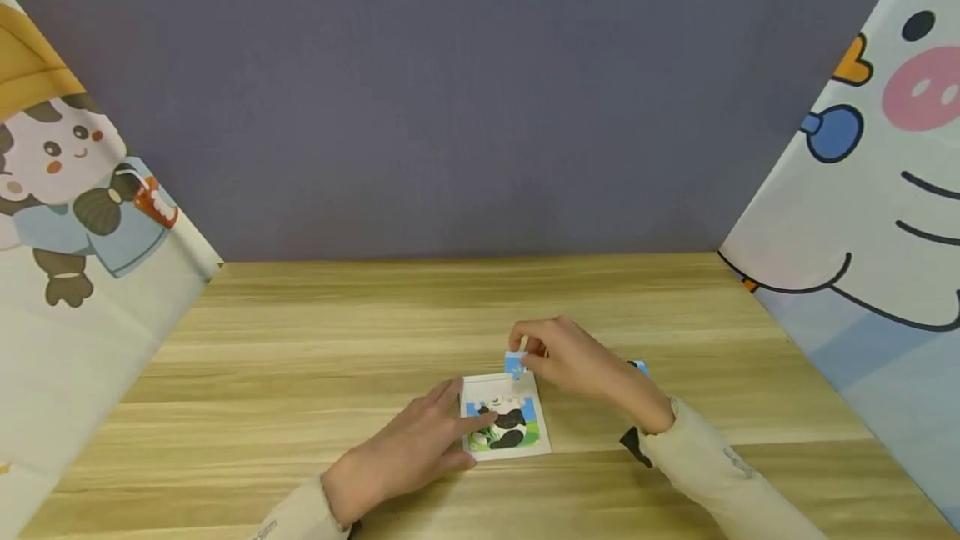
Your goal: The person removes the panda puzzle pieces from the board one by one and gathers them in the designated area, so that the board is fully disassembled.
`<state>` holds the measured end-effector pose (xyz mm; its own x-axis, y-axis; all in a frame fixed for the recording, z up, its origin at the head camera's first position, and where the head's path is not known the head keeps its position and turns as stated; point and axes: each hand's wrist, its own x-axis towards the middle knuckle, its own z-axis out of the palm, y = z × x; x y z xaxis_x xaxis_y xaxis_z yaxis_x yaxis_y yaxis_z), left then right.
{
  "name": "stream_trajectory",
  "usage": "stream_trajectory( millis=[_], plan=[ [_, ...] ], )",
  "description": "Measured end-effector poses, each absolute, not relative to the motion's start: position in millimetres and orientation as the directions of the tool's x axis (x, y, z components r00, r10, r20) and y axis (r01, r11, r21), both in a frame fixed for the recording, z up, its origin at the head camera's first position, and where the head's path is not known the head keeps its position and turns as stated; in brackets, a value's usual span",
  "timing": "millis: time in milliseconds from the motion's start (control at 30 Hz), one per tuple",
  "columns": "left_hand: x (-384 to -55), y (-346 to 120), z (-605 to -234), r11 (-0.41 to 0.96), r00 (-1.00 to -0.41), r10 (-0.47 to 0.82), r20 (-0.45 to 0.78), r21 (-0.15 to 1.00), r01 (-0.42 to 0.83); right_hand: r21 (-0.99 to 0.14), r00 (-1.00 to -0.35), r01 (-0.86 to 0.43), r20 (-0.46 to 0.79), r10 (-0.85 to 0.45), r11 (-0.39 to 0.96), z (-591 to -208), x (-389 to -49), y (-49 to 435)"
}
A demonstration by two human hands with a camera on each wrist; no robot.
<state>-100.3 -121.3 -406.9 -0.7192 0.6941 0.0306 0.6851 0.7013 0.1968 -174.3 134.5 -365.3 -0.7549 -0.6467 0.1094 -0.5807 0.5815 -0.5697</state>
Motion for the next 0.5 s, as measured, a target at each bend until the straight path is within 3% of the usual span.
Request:
stream_trajectory(
  millis=[267,500],
  plan=[
    [-99.1,-121.8,-408.5,0.712,-0.731,0.682,0.010,0.221,0.667,-0.567,-0.813,-0.524,0.111,-0.571,0.636,-370.5,-174.9,163.7],
    [-99.3,-120.7,-408.7,0.704,-0.724,0.689,0.033,0.208,0.679,-0.562,-0.846,-0.456,0.031,-0.533,0.691,-386.3,-183.6,181.7]
  ],
)
